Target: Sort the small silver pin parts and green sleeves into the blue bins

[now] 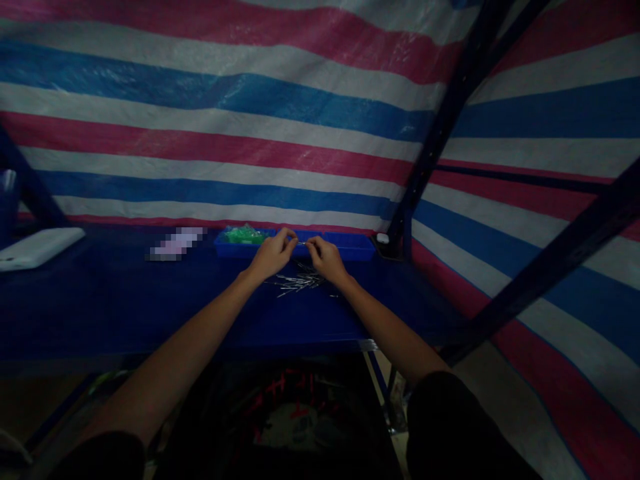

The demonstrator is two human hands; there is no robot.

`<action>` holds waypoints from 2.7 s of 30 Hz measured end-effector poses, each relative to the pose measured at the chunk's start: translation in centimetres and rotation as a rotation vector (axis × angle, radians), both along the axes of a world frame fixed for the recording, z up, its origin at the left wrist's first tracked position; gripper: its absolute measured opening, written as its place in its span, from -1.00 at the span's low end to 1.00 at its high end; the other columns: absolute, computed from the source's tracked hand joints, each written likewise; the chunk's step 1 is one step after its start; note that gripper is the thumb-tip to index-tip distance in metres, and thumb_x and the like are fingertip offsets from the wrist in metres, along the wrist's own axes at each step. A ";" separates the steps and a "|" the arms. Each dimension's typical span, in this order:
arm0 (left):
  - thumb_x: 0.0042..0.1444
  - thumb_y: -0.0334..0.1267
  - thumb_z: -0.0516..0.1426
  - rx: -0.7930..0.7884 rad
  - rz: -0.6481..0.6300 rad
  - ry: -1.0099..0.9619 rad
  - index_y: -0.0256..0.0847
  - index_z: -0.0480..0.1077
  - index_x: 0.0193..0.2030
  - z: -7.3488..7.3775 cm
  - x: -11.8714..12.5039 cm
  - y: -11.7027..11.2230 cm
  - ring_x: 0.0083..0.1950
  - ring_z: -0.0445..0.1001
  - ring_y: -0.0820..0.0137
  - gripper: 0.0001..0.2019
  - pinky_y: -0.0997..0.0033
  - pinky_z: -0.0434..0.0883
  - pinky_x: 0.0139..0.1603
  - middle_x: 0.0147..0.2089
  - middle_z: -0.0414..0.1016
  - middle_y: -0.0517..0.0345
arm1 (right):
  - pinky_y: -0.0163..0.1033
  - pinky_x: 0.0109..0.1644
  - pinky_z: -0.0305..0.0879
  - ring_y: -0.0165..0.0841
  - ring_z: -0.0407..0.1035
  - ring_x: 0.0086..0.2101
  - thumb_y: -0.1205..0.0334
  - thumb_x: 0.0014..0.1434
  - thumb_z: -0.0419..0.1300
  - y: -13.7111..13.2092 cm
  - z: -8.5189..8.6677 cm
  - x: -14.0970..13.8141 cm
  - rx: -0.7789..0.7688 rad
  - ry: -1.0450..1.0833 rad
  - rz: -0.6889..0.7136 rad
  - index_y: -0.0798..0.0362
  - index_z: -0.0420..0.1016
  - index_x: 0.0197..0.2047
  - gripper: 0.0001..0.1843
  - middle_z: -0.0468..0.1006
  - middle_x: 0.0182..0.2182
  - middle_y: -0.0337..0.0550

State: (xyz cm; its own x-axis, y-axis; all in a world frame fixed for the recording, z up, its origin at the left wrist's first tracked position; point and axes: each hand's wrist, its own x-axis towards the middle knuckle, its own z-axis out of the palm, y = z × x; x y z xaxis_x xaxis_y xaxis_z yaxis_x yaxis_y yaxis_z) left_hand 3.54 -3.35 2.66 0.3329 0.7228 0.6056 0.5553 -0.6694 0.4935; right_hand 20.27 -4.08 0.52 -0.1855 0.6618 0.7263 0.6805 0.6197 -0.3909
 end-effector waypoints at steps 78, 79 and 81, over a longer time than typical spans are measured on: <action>0.13 -0.21 -0.03 0.040 -0.004 -0.012 -0.24 0.30 -0.29 0.1 0.0 0.0 -0.52 0.32 0.45 -0.83 0.47 0.18 -0.48 -0.50 0.37 0.18 | -0.34 -0.46 0.07 -0.43 0.20 -0.58 0.13 0.18 -0.01 -0.8 0.4 -0.2 -0.008 0.091 0.015 0.04 0.27 -0.19 -0.80 0.27 -0.59 -0.31; 0.13 -0.21 -0.03 0.040 -0.001 -0.012 -0.24 0.30 -0.29 0.1 0.0 0.1 -0.51 0.32 0.44 -0.83 0.47 0.18 -0.47 -0.50 0.37 0.18 | -0.34 -0.46 0.07 -0.43 0.19 -0.58 0.14 0.18 0.00 -0.8 0.4 -0.2 -0.006 0.087 0.021 0.04 0.27 -0.19 -0.81 0.27 -0.59 -0.32; 0.14 -0.21 -0.04 0.033 -0.006 -0.007 -0.24 0.30 -0.30 0.0 0.0 0.1 -0.51 0.32 0.44 -0.83 0.47 0.18 -0.47 -0.49 0.37 0.17 | -0.34 -0.47 0.06 -0.43 0.19 -0.58 0.17 0.18 -0.02 -0.9 0.4 -0.3 0.000 0.071 0.022 0.04 0.28 -0.22 -0.84 0.25 -0.60 -0.32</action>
State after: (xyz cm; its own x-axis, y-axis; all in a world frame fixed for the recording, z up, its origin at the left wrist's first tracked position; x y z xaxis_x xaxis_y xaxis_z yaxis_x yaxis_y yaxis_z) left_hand 3.55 -3.23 2.65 0.3328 0.7002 0.6316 0.5478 -0.6887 0.4749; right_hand 20.00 -4.94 0.92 -0.1475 0.6585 0.7379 0.6374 0.6338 -0.4382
